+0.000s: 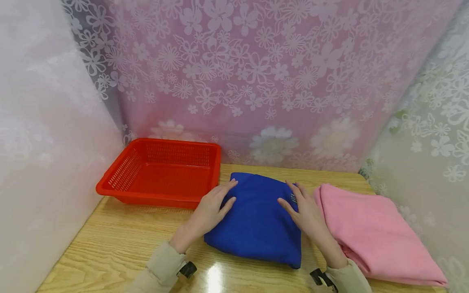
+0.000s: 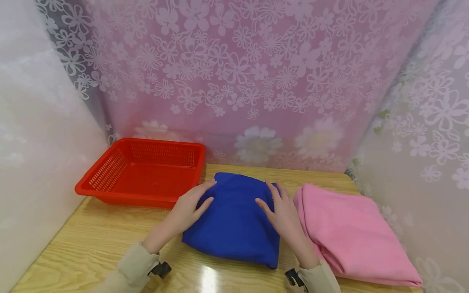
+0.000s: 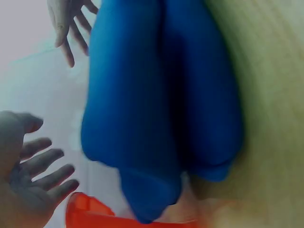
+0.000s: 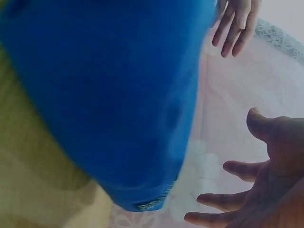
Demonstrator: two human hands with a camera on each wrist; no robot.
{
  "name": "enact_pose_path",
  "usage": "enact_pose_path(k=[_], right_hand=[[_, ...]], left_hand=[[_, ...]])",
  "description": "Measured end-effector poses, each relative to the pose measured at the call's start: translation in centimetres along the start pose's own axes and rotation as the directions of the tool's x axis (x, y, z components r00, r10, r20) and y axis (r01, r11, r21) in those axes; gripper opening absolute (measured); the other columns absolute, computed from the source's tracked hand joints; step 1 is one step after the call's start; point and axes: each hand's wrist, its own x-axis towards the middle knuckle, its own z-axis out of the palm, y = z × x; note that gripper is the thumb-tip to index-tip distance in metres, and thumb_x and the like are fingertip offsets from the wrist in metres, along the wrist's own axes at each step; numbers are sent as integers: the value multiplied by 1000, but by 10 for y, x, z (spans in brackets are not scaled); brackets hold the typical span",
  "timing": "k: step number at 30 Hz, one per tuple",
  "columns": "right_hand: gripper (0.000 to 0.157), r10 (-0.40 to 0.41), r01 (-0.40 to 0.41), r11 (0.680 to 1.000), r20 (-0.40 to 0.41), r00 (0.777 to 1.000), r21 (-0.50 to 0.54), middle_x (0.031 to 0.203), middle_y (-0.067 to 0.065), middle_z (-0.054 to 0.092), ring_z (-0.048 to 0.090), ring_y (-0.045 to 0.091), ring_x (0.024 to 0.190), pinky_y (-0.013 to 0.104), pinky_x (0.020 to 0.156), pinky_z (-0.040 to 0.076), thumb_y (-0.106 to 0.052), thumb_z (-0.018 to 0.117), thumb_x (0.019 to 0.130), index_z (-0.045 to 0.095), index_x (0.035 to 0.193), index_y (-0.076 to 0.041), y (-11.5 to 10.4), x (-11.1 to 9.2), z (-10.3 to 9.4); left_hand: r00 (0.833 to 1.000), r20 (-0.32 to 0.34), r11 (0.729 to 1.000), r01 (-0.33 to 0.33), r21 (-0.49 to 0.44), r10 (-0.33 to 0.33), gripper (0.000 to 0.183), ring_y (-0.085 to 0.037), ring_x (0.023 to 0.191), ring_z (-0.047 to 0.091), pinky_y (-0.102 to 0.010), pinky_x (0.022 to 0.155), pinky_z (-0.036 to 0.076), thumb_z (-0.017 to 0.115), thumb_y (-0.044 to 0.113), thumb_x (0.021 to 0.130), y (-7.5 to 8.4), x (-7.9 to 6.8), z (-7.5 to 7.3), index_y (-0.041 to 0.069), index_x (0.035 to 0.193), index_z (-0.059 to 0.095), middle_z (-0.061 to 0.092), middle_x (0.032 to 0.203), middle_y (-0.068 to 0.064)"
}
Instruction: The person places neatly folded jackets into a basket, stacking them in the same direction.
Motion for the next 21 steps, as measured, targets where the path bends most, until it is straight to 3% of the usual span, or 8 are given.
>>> enact_pose_path(k=[5,9,11,16,21], right_hand=[[67,15,-15,1000,16,1000,-1,146,26,23,31,51,125,64,95,29,-50,50,90,29,145,-17,9,-8,10],[67,30,-29,1000,32,999,-10,145,27,24,32,52,124,65,94,30,-49,50,90,30,144,-15,16,-14,16],[68,30,-30,999,33,999,-18,144,27,25,32,53,123,65,93,31,-49,51,90,31,144,-14,21,-18,19],[70,26,-25,999,53,998,-25,144,29,25,34,54,121,65,91,32,-48,54,88,28,145,-16,29,-23,22],[74,29,-33,999,104,994,38,146,23,26,35,47,125,62,91,35,-49,53,89,19,148,-20,34,-27,24]], left_hand=[[987,153,999,48,-13,-45,56,-23,133,35,-43,105,33,53,32,93,0,-12,8,14,143,34,35,146,-5],[964,233,991,133,10,-131,62,-26,138,23,-46,107,28,47,43,94,-3,-21,14,16,146,28,26,150,-7],[944,263,980,197,34,-199,67,-30,137,23,-49,106,28,44,50,92,-5,-25,17,17,147,25,22,151,-9],[874,307,922,385,37,-377,80,-42,131,31,-56,102,31,42,63,87,-8,-31,23,16,148,21,18,151,-16],[819,327,867,499,2,-472,84,-44,128,34,-57,102,29,42,67,84,-8,-34,25,13,146,25,25,148,-19]])
